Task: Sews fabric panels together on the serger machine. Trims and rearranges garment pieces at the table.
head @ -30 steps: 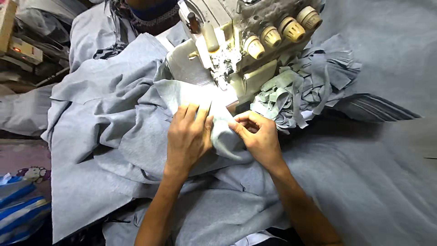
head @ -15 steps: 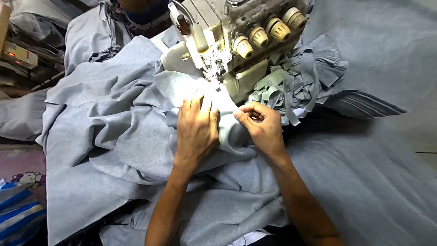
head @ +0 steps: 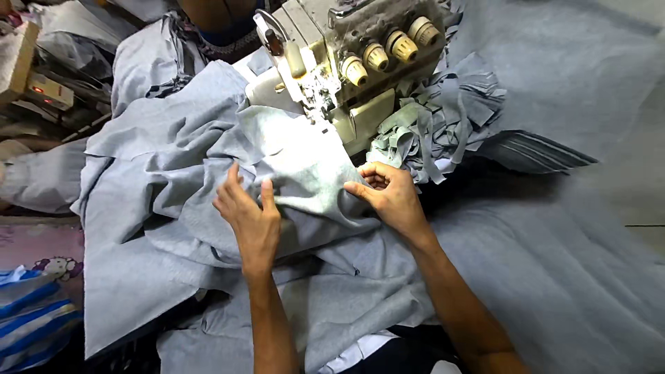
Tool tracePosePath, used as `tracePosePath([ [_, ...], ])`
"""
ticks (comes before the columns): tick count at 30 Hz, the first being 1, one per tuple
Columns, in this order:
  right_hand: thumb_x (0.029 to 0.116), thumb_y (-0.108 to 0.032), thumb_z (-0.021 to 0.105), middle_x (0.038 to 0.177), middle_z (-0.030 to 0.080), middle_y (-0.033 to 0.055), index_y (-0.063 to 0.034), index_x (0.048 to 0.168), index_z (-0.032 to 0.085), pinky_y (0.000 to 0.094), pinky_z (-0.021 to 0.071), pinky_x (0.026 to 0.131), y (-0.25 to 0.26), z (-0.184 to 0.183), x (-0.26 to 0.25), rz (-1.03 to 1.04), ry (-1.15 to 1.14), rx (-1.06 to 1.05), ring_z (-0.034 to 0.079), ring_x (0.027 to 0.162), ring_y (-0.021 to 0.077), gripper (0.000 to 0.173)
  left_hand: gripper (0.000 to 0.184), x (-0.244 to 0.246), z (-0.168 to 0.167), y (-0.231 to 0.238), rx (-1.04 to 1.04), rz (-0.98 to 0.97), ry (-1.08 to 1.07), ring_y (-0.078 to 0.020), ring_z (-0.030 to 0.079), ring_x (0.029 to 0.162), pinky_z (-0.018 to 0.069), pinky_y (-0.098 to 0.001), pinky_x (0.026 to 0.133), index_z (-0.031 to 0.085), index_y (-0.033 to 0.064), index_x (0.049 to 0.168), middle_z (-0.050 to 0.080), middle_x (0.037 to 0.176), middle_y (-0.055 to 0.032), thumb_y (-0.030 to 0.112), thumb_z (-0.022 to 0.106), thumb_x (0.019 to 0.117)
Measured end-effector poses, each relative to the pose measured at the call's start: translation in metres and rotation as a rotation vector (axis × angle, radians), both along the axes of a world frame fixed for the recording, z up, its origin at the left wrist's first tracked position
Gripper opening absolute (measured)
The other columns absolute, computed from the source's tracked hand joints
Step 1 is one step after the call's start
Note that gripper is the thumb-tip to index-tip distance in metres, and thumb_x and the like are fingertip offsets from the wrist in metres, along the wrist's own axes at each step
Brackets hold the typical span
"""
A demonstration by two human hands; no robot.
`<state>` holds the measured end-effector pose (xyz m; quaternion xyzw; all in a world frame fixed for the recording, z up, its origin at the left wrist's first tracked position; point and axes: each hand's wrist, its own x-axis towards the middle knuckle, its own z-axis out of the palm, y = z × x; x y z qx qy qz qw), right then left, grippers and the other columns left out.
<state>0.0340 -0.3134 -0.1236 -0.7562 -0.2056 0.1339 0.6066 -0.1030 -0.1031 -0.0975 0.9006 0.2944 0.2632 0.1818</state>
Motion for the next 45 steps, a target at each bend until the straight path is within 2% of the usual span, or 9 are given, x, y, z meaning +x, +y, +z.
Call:
tracePosePath([
  [3,0.0843,-0.022,0.086,0.079,0.073,-0.0024,-0.0128,0.096,0.075,0.0246,0.0576,0.060,-0.002,0.003,0.000,0.011,-0.008,0.031,0.067,0.065,0.0057,0.018,0.035,-0.019,-0.018,0.010,-0.175,-0.012,-0.032,-0.0274,0.061,0.098,0.0493,-0.0478,0.086,0.066,0.0004,0.118,0.065,0.104,-0.0150,0.031,0.060,0.1013],
  [6,0.0854,-0.016,0.084,0.080,0.074,-0.0010,-0.0111,0.095,0.076,0.0258,0.0594,0.062,-0.002,0.006,0.003,0.059,0.022,0.062,0.069,0.067,0.0069,0.014,0.013,-0.025,-0.012,0.013,-0.530,-0.096,-0.347,-0.0031,0.063,0.076,0.0557,-0.0237,0.070,0.065,0.0089,0.107,0.065,0.087,0.0046,0.014,0.053,0.1040],
  [9,0.0870,-0.014,0.082,0.082,0.074,0.0002,-0.0098,0.097,0.074,0.0261,0.0594,0.063,-0.001,0.004,0.002,0.103,0.060,0.083,0.069,0.068,0.0083,0.013,0.020,-0.025,-0.004,0.002,-0.687,-0.024,-0.384,0.0017,0.060,0.070,0.0536,-0.0191,0.066,0.060,0.0146,0.098,0.060,0.078,0.0104,0.017,0.043,0.1077],
  [11,0.0909,-0.015,0.079,0.083,0.074,0.0007,-0.0095,0.100,0.073,0.0265,0.0589,0.064,0.000,0.003,0.002,0.094,0.079,0.085,0.069,0.070,0.0088,0.012,0.022,-0.024,0.000,-0.006,-0.452,0.126,-0.131,-0.0057,0.055,0.069,0.0477,-0.0268,0.064,0.059,0.0094,0.098,0.055,0.079,0.0014,0.023,0.045,0.1081],
  [13,0.0955,-0.020,0.074,0.085,0.074,0.0007,-0.0100,0.102,0.074,0.0262,0.0591,0.066,0.002,0.002,0.002,0.074,0.073,0.096,0.069,0.072,0.0084,0.012,0.025,-0.023,0.008,-0.013,-0.135,0.253,-0.030,-0.0270,0.064,0.082,0.0524,-0.0477,0.071,0.063,0.0009,0.117,0.065,0.102,-0.0174,0.020,0.053,0.1035],
  [16,0.0972,-0.026,0.073,0.081,0.074,-0.0004,-0.0108,0.101,0.076,0.0250,0.0563,0.061,0.009,0.000,-0.001,0.015,0.044,0.103,0.067,0.067,0.0068,0.016,0.033,-0.014,0.023,-0.021,0.153,0.166,-0.072,-0.0363,0.062,0.112,0.0531,-0.0499,0.091,0.058,-0.0021,0.128,0.058,0.128,-0.0259,0.014,0.056,0.0983],
  [20,0.0938,-0.023,0.076,0.079,0.074,-0.0011,-0.0105,0.097,0.077,0.0245,0.0562,0.060,0.011,0.001,-0.004,-0.048,0.026,0.117,0.067,0.066,0.0063,0.013,0.042,0.024,0.026,-0.044,0.225,-0.361,-0.030,-0.0330,0.050,0.137,0.0407,-0.0488,0.113,0.059,0.0027,0.139,0.056,0.144,-0.0183,0.026,0.045,0.1066],
  [23,0.0925,-0.020,0.077,0.079,0.073,-0.0011,-0.0099,0.094,0.076,0.0229,0.0566,0.062,0.005,0.005,-0.001,-0.063,0.012,0.121,0.067,0.067,0.0059,0.010,0.055,0.043,0.007,-0.055,0.299,-0.410,0.105,-0.0302,0.047,0.140,0.0303,-0.0487,0.119,0.047,0.0078,0.153,0.050,0.154,-0.0131,0.038,0.033,0.1103],
  [45,0.0930,-0.017,0.076,0.077,0.071,-0.0016,-0.0086,0.095,0.074,0.0194,0.0531,0.055,0.014,0.003,0.016,-0.010,-0.071,0.155,0.063,0.061,0.0039,0.008,0.058,0.052,-0.014,-0.041,0.389,-0.346,0.097,-0.0306,0.047,0.141,0.0233,-0.0485,0.123,0.051,0.0062,0.150,0.055,0.148,-0.0150,0.041,0.027,0.1106],
])
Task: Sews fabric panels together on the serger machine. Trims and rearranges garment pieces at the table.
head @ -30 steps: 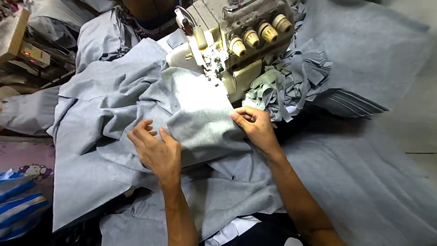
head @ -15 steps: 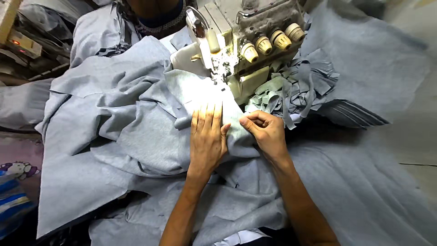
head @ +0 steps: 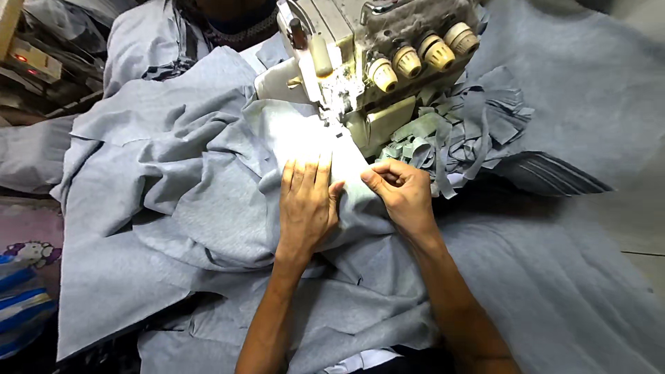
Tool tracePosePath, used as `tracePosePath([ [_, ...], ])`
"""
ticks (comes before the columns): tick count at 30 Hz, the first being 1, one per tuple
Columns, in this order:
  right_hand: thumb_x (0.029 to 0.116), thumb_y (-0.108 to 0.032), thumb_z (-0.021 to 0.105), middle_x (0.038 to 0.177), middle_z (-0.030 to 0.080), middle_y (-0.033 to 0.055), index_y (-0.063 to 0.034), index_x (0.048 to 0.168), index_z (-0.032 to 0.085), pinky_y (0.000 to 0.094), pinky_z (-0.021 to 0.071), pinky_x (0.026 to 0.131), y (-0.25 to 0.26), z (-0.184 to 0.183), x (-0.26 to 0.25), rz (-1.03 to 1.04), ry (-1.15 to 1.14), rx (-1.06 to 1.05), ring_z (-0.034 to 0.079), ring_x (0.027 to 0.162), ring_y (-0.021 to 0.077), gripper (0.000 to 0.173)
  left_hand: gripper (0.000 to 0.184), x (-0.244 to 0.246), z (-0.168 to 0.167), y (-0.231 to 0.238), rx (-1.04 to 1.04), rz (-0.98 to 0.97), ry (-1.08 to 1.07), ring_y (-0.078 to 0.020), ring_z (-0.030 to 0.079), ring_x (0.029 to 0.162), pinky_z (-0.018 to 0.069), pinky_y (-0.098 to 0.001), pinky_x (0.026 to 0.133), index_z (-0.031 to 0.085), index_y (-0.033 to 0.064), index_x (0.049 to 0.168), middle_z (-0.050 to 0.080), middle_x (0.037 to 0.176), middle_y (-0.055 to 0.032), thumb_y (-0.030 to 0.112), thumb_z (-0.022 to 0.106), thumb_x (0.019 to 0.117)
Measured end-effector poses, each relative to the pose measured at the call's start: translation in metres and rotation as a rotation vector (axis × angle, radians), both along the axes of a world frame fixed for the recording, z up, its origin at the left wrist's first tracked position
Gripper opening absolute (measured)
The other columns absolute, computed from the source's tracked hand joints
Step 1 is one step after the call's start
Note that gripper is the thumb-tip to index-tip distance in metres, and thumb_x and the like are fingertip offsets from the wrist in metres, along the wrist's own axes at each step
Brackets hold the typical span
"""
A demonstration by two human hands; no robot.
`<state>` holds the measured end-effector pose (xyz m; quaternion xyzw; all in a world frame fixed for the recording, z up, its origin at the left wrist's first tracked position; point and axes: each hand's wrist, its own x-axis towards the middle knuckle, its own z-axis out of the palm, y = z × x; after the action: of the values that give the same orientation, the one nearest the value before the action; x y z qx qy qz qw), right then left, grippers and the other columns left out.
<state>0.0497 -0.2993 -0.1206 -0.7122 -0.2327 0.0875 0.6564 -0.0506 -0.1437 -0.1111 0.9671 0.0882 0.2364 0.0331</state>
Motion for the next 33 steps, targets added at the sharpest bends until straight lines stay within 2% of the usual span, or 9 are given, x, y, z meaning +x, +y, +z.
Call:
tracePosePath([
  [6,0.0949,-0.019,0.075,0.073,0.069,-0.0027,-0.0106,0.094,0.074,0.0200,0.0490,0.049,0.014,0.010,0.010,0.000,-0.038,-0.033,0.060,0.056,0.0032,0.009,0.053,0.010,0.007,0.021,0.005,-0.015,-0.012,-0.0359,0.053,0.135,0.0272,-0.0527,0.121,0.062,0.0049,0.139,0.065,0.134,-0.0178,0.037,0.030,0.1101],
  [11,0.0958,-0.024,0.074,0.066,0.063,-0.0032,-0.0133,0.087,0.073,0.0232,0.0421,0.045,0.020,0.018,0.010,-0.081,-0.074,-0.121,0.053,0.050,0.0051,0.014,0.051,0.014,0.014,0.039,-0.070,-0.099,-0.024,-0.0268,0.035,0.152,0.0180,-0.0479,0.128,0.056,0.0021,0.145,0.048,0.157,-0.0115,0.028,0.030,0.1098],
  [17,0.0981,-0.029,0.071,0.079,0.070,-0.0015,-0.0142,0.097,0.073,0.0297,0.0539,0.058,0.010,0.021,0.011,-0.053,-0.206,-0.252,0.064,0.065,0.0079,0.016,0.050,0.003,0.021,0.056,-0.182,-0.174,-0.036,-0.0249,0.030,0.154,0.0168,-0.0490,0.129,0.052,0.0017,0.148,0.041,0.162,-0.0094,0.020,0.030,0.1064],
  [20,0.1017,-0.046,0.061,0.108,0.072,0.0007,-0.0177,0.123,0.070,0.0401,0.0586,0.084,-0.048,0.025,0.000,-0.003,-0.283,-0.478,0.069,0.096,0.0138,0.036,0.047,-0.058,0.029,0.067,-0.221,0.066,-0.062,-0.0267,0.039,0.148,0.0324,-0.0504,0.121,0.053,0.0090,0.148,0.045,0.158,-0.0097,0.032,0.043,0.1078],
  [24,0.0928,-0.060,0.063,0.123,0.066,0.0192,-0.0068,0.142,0.057,0.0556,0.0562,0.082,-0.130,-0.005,-0.054,0.062,-0.167,-0.867,0.067,0.101,0.0355,0.073,0.081,-0.206,-0.001,0.078,-0.232,0.464,-0.005,-0.0536,0.042,0.131,0.0300,-0.0679,0.108,0.048,0.0004,0.146,0.047,0.143,-0.0344,0.058,0.063,0.0909],
  [26,0.0910,-0.052,0.071,0.125,0.065,0.0255,-0.0025,0.149,0.048,0.0633,0.0529,0.090,-0.133,-0.031,-0.084,0.189,0.050,-1.036,0.067,0.108,0.0441,0.080,0.065,-0.245,-0.019,0.079,-0.163,0.517,-0.005,-0.0553,0.048,0.120,0.0330,-0.0658,0.103,0.058,-0.0007,0.135,0.054,0.130,-0.0355,0.044,0.067,0.0894],
  [29,0.0968,-0.024,0.068,0.099,0.071,0.0272,0.0108,0.122,0.066,0.0610,0.0561,0.083,-0.110,-0.057,-0.108,0.287,-0.036,-0.983,0.072,0.090,0.0445,0.043,0.028,-0.252,-0.009,0.092,-0.104,0.444,-0.066,-0.0465,0.062,0.104,0.0485,-0.0555,0.093,0.067,-0.0065,0.111,0.065,0.109,-0.0309,0.012,0.057,0.0925],
  [31,0.0960,-0.025,0.066,0.077,0.068,0.0169,0.0034,0.090,0.069,0.0518,0.0577,0.071,-0.091,-0.049,-0.109,0.288,-0.124,-0.774,0.070,0.074,0.0330,0.029,0.025,-0.257,0.014,0.118,-0.140,0.433,-0.148,-0.0361,0.066,0.091,0.0550,-0.0456,0.079,0.066,-0.0108,0.108,0.066,0.103,-0.0299,0.007,0.052,0.0973],
  [33,0.0960,-0.035,0.066,0.070,0.064,0.0062,-0.0038,0.081,0.068,0.0355,0.0551,0.063,-0.072,-0.026,-0.114,0.265,-0.138,-0.504,0.064,0.065,0.0163,0.034,0.027,-0.267,0.042,0.155,-0.206,0.525,-0.248,-0.0266,0.065,0.096,0.0539,-0.0406,0.085,0.062,-0.0099,0.115,0.065,0.109,-0.0257,0.011,0.051,0.1026],
])
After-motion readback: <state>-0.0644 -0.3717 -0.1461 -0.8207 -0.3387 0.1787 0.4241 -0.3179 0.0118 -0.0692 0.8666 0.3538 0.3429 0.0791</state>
